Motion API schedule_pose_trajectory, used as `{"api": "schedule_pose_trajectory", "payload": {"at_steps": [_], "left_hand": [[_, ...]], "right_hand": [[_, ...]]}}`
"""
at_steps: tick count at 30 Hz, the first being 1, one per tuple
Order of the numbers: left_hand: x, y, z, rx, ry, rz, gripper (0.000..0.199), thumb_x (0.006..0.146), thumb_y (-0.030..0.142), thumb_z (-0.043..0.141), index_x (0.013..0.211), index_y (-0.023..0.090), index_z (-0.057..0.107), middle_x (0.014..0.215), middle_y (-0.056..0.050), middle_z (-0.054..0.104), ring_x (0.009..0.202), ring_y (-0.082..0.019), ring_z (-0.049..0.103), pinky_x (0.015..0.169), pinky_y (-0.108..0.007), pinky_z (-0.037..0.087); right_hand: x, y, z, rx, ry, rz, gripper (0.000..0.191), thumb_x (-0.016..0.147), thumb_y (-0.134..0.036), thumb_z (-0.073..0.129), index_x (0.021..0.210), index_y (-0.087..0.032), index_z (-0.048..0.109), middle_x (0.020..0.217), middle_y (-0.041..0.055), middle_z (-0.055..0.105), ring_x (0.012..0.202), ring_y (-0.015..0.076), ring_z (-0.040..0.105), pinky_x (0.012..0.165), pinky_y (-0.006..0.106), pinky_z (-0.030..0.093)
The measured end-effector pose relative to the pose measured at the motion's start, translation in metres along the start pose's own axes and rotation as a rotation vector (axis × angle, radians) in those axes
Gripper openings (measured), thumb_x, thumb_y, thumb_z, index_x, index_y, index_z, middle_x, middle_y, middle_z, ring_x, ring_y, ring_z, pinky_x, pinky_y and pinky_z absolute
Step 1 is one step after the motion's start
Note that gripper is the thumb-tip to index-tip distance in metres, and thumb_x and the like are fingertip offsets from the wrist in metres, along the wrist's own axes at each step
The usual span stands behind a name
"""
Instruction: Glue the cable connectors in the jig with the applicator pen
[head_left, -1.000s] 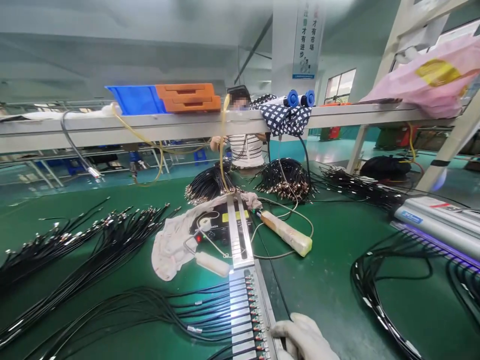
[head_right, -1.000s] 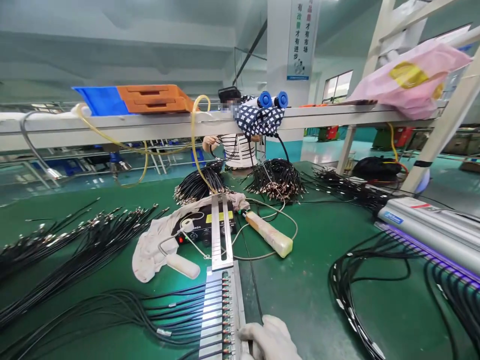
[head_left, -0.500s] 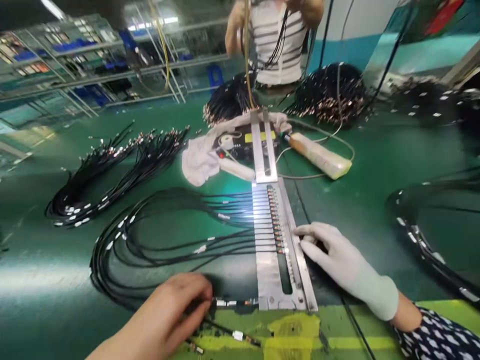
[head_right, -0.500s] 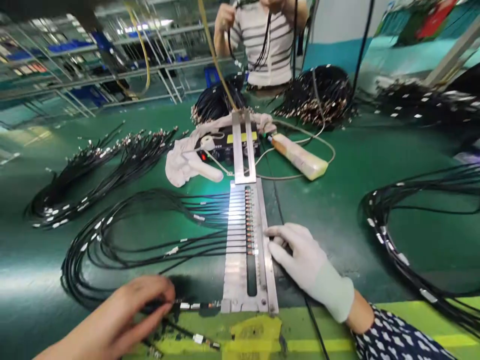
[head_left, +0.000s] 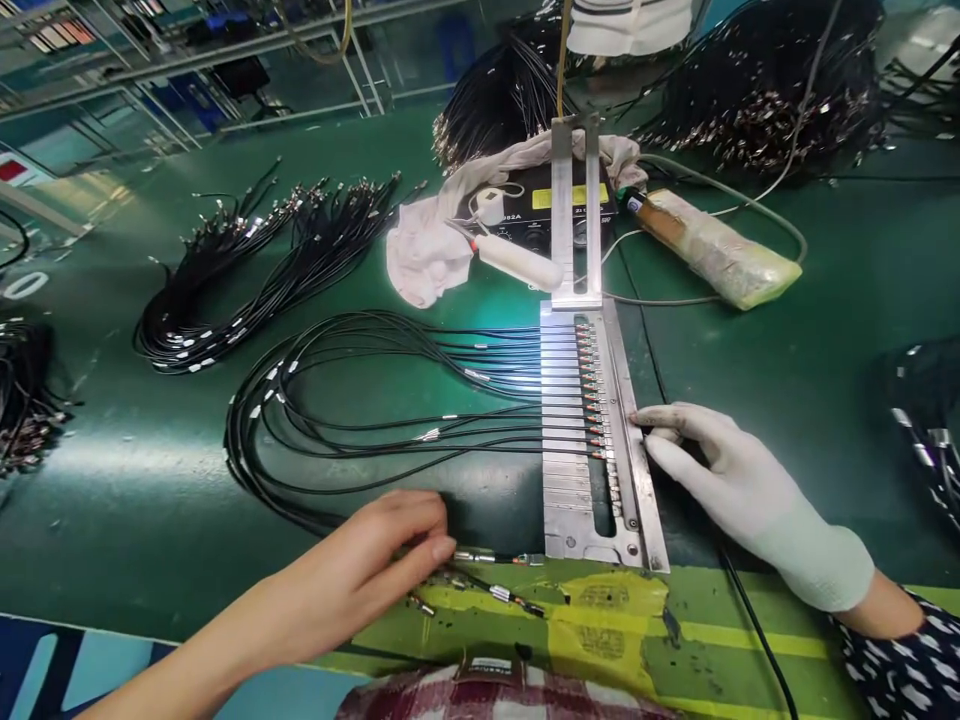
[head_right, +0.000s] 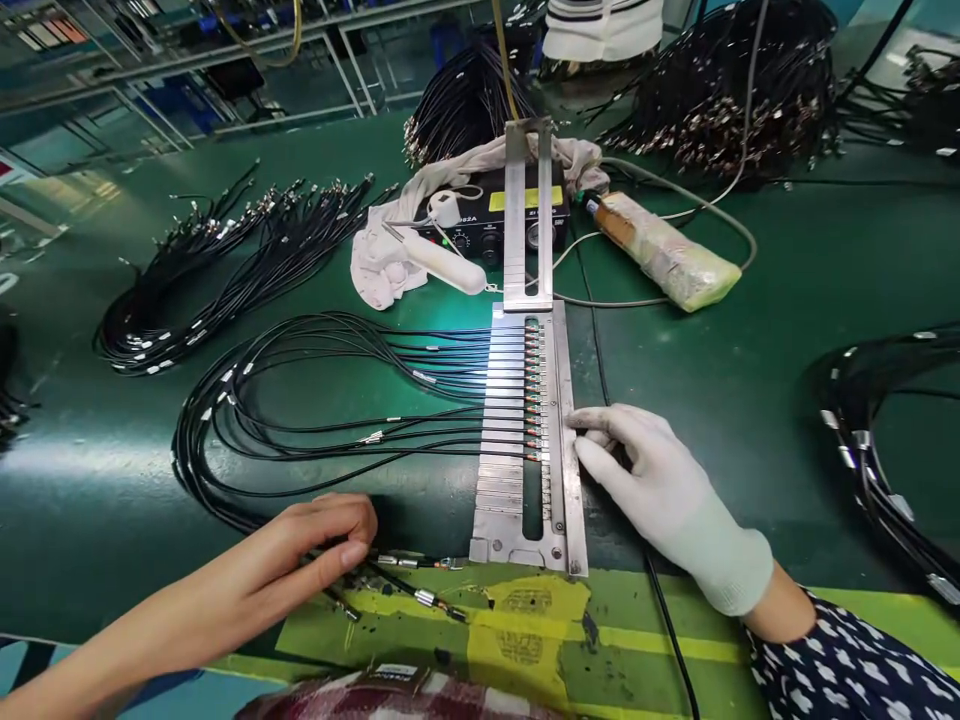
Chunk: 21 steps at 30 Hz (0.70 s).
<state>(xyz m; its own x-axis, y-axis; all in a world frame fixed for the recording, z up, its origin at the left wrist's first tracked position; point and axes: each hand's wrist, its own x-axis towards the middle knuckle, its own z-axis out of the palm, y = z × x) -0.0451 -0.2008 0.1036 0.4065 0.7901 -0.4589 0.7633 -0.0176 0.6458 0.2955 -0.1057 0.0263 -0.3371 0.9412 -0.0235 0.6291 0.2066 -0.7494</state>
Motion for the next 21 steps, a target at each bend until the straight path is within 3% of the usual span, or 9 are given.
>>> {"api": "schedule_pose_trajectory", "payload": {"at_steps": [2, 4, 8, 13, 15, 17, 19, 21], "left_hand": [[0.002, 0.003, 0.0, -0.017, -0.013, -0.03, 0.032, 0.1, 0.039, 0.038, 0.077, 0.021, 0.049, 0.074, 0.003, 0.05, 0.068, -0.01, 0.05, 0.062, -0.02, 0.041], [0.006, 0.007, 0.001, -0.003, 0.006, -0.023, 0.024, 0.098, 0.041, 0.045, 0.089, 0.021, 0.055, 0.076, 0.004, 0.053, 0.066, -0.01, 0.051, 0.057, -0.019, 0.04], [0.018, 0.014, 0.007, 0.11, 0.031, 0.148, 0.031, 0.095, 0.039, 0.053, 0.124, 0.027, 0.054, 0.102, -0.001, 0.064, 0.085, -0.015, 0.061, 0.072, -0.023, 0.046], [0.035, 0.014, 0.017, 0.271, 0.079, 0.244, 0.029, 0.101, 0.028, 0.036, 0.114, 0.026, 0.062, 0.087, -0.003, 0.059, 0.074, -0.017, 0.058, 0.064, -0.026, 0.041], [0.041, 0.013, 0.021, 0.279, 0.117, 0.229, 0.03, 0.101, 0.028, 0.035, 0.112, 0.024, 0.063, 0.087, -0.004, 0.057, 0.075, -0.017, 0.057, 0.064, -0.027, 0.041], [0.047, 0.014, 0.024, 0.282, 0.146, 0.231, 0.029, 0.101, 0.028, 0.034, 0.111, 0.024, 0.062, 0.087, -0.004, 0.057, 0.077, -0.018, 0.057, 0.066, -0.027, 0.043], [0.05, 0.012, 0.028, 0.318, 0.182, 0.263, 0.028, 0.101, 0.027, 0.035, 0.109, 0.024, 0.061, 0.086, -0.004, 0.058, 0.077, -0.018, 0.056, 0.067, -0.028, 0.044], [0.047, 0.004, 0.03, 0.393, 0.264, 0.321, 0.027, 0.1, 0.026, 0.036, 0.106, 0.024, 0.062, 0.084, -0.003, 0.059, 0.074, -0.017, 0.056, 0.066, -0.028, 0.043]], "right_hand": [[0.0, -0.001, 0.0, 0.014, 0.001, -0.001, 0.026, 0.094, -0.048, 0.051, 0.108, -0.03, 0.065, 0.109, 0.0008, 0.066, 0.106, 0.0253, 0.059, 0.094, 0.044, 0.044], [0.001, -0.002, 0.001, 0.014, 0.004, 0.0, 0.026, 0.094, -0.048, 0.052, 0.108, -0.03, 0.065, 0.109, 0.001, 0.066, 0.106, 0.0253, 0.059, 0.095, 0.044, 0.044], [0.001, 0.001, 0.003, -0.008, 0.018, 0.004, 0.029, 0.094, -0.048, 0.052, 0.111, -0.029, 0.065, 0.105, 0.0023, 0.067, 0.103, 0.026, 0.06, 0.094, 0.044, 0.044], [-0.002, -0.005, -0.001, -0.021, 0.028, -0.015, 0.024, 0.096, -0.042, 0.05, 0.109, -0.028, 0.064, 0.11, 0.0034, 0.066, 0.106, 0.0262, 0.058, 0.091, 0.044, 0.046], [-0.003, -0.023, -0.001, -0.106, 0.1, -0.147, 0.02, 0.096, -0.037, 0.051, 0.107, -0.026, 0.063, 0.104, 0.0035, 0.066, 0.101, 0.0249, 0.059, 0.095, 0.047, 0.042], [-0.004, -0.048, 0.003, -0.223, 0.114, -0.371, 0.019, 0.093, -0.038, 0.056, 0.103, -0.024, 0.063, 0.097, 0.0033, 0.065, 0.094, 0.0238, 0.058, 0.104, 0.052, 0.032], [-0.003, -0.073, 0.011, -0.313, -0.008, -0.507, 0.028, 0.088, -0.048, 0.061, 0.098, -0.022, 0.065, 0.096, 0.004, 0.062, 0.092, 0.0248, 0.054, 0.106, 0.054, 0.028], [0.0, -0.089, 0.022, -0.362, -0.111, -0.547, 0.027, 0.089, -0.047, 0.06, 0.088, -0.021, 0.064, 0.092, 0.0036, 0.059, 0.091, 0.0249, 0.051, 0.105, 0.053, 0.028]]}}
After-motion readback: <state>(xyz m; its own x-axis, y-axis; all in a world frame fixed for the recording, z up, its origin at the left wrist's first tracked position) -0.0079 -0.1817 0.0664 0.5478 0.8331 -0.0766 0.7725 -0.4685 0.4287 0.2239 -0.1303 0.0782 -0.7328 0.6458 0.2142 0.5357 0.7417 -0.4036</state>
